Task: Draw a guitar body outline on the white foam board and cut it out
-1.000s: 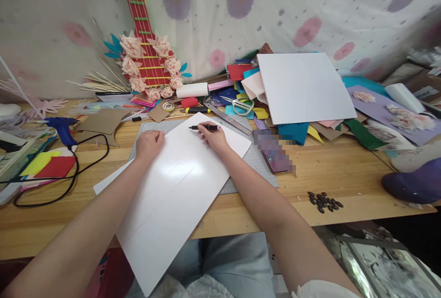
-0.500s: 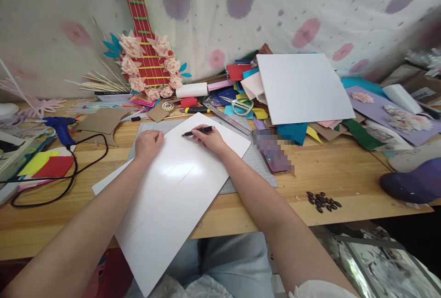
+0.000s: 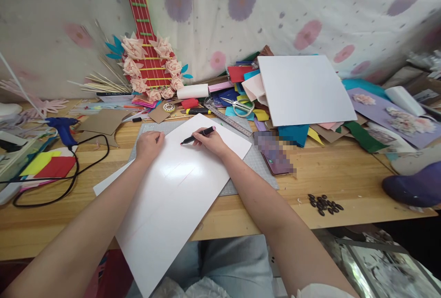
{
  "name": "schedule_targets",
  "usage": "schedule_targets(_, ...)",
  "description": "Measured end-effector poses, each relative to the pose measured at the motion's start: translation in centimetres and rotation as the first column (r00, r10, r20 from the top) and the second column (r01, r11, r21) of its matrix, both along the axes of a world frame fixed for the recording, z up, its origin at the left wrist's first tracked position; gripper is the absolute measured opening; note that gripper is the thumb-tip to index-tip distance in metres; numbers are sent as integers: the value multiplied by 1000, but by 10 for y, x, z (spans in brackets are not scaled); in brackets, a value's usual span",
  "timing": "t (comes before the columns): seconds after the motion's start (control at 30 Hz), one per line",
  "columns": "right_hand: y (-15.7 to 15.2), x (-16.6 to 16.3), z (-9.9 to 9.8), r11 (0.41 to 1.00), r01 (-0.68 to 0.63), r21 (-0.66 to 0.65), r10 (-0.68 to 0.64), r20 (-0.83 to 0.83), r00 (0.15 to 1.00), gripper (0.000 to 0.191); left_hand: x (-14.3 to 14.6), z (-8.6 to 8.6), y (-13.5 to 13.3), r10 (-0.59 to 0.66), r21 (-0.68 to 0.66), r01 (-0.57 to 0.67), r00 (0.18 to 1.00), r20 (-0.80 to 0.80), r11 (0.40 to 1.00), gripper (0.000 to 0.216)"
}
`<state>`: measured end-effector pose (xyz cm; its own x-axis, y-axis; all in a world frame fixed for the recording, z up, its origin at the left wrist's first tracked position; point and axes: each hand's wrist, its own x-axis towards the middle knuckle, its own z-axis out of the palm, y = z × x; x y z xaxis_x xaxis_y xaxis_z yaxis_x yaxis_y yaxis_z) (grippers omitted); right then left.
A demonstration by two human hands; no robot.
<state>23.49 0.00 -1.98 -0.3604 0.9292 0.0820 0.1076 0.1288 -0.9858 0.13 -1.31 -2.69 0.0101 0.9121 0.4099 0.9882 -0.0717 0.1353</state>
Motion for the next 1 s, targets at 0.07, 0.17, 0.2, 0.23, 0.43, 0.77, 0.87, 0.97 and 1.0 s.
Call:
schedule_targets(0.07, 0, -1, 0, 1000, -7, -2, 7, 10, 1000, 30, 0, 0, 0, -1, -5, 1, 1000, 6, 1000, 37)
schedule_targets(0.17, 2, -4, -1, 1000, 22, -3, -22, 32, 999, 28, 0, 0, -1, -2, -3, 2, 1000, 10, 1000, 37)
schedule_targets(0.2, 4, -5, -2, 998, 59, 1, -59, 35, 998, 28, 0, 0, 0, -3, -3, 3, 1000, 9, 1000, 37)
schedule_targets(0.23, 5, -7, -3, 994, 113, 7, -113, 36, 993, 29, 0, 0, 0, -3, -3, 3, 1000, 7, 1000, 37)
schedule_targets(0.43, 15, -6, -7, 917, 396, 42, -395, -29, 918, 37, 0, 0, 0, 1, -7, -1, 1000, -6, 1000, 37)
schedule_targets(0.77, 2, -1, 2, 998, 59, -13, -60, -26, 998, 33, 0, 0, 1, 5, -19, -5, 1000, -15, 1000, 38)
schedule_targets(0.87, 1, -2, 3, 1000, 21, -14, -21, -11, 1000, 31, -1, -1, 1, 3, -18, -3, 1000, -7, 1000, 37)
schedule_targets(0.97, 3, -2, 0, 1000, 9, -13, -9, 0, 1000, 29, -1, -2, 2, 2, -12, -2, 1000, -7, 1000, 37)
schedule_targets(1.0, 4, -3, -1, 1000, 11, -7, -11, 6, 1000, 28, -2, -3, 2, 1, -9, -1, 1000, -8, 1000, 37)
